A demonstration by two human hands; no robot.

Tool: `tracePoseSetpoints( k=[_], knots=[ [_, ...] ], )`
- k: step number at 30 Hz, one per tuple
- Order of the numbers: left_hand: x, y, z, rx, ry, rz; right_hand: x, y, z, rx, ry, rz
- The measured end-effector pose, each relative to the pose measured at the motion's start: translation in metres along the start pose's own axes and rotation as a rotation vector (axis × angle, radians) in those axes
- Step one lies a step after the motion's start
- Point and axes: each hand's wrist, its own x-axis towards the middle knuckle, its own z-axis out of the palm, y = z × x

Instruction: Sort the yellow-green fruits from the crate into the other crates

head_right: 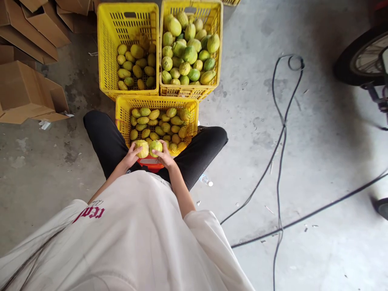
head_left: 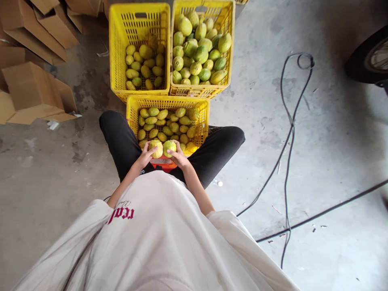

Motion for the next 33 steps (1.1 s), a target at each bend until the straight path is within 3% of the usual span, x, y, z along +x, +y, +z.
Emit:
tracePoseSetpoints(
  k=[6,13,18,33],
  knots=[
    [0.003,-0.003,-0.002,0.106,-0.045,0.032,0.004,0.002,-0.004,-0.044,-0.063,-0.005],
    [0.009,0.004,-0.002,-0.004,0.042,-0.072,0.017,0.007,-0.013,0.034,0.010,0.018],
    [0.008,0.006,0.003,-0.033,0.080,-0.073,0.017,0.010,-0.012,-0.008,0.067,-0.028],
    [0.001,0.004,0.004,0.084,-0.014,-0.025,0.009,0.008,-0.008,-0.124,-0.004,-0.018]
  ],
)
